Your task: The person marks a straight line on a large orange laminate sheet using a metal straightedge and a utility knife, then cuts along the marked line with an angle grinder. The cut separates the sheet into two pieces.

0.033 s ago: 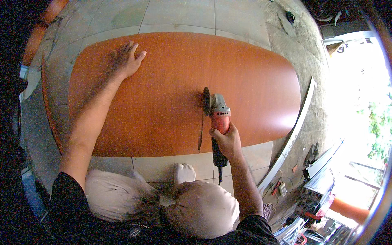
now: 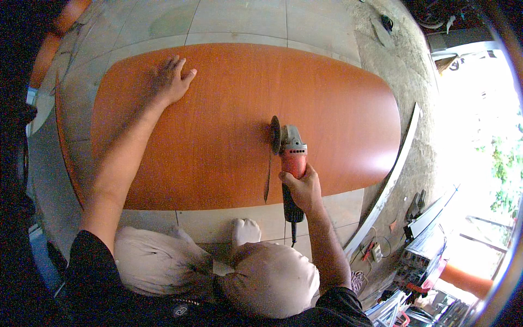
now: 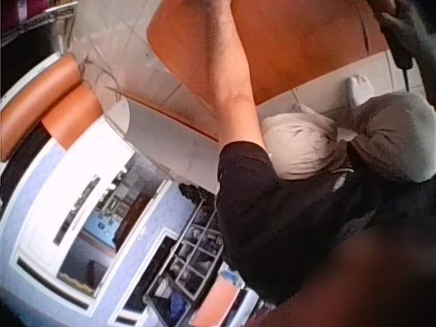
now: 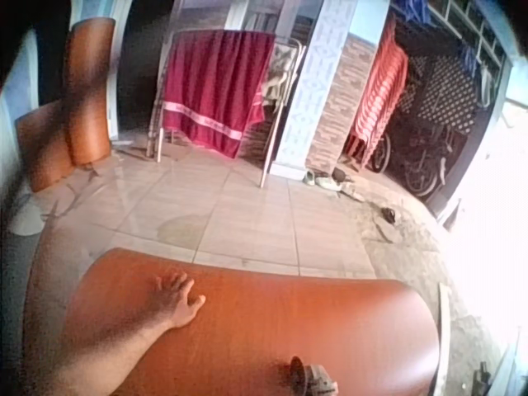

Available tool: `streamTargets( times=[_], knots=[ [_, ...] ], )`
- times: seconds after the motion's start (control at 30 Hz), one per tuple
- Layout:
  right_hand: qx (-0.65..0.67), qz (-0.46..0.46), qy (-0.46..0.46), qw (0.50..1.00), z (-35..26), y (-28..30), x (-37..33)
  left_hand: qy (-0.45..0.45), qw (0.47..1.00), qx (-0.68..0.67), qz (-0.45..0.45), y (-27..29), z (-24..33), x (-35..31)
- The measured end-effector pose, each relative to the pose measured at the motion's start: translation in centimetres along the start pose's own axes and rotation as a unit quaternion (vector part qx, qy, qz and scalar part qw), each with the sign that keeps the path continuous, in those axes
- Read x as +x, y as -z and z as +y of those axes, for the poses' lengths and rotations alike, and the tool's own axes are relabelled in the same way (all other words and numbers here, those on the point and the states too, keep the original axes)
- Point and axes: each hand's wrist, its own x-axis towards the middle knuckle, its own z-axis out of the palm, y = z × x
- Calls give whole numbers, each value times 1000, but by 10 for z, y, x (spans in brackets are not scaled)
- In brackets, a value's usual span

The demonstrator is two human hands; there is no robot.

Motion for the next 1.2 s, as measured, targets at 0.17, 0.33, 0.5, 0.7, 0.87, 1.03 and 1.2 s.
streamTargets(
  times=[0.17, 0.33, 0.5, 0.7, 0.87, 1.03, 1.2],
  knots=[
    [0, -5, -3, 1000, -5, 1, 8, -17, 1000, 8, 9, -6, 13, 1],
    [-25, -1, -12, 1000, -11, 2, 15, -6, 1000, -5, 12, -8, 20, 4],
    [-18, -1, -9, 1000, -22, 3, 23, 5, 999, -12, -30, -5, 22, 11],
    [-40, -1, 6, 999, -32, 4, 37, 11, 1000, -27, -10, -23, 18, 15],
    [-16, -4, -1, 1000, -36, 6, 41, 34, 998, -58, 9, -32, -5, 16],
    [-33, 3, -10, 999, -39, 6, 44, 31, 999, -12, 0, -22, -11, -2],
    [-21, -6, -8, 1000, -42, 6, 47, 25, 1000, 1, 7, -11, -6, -13]
  ],
)
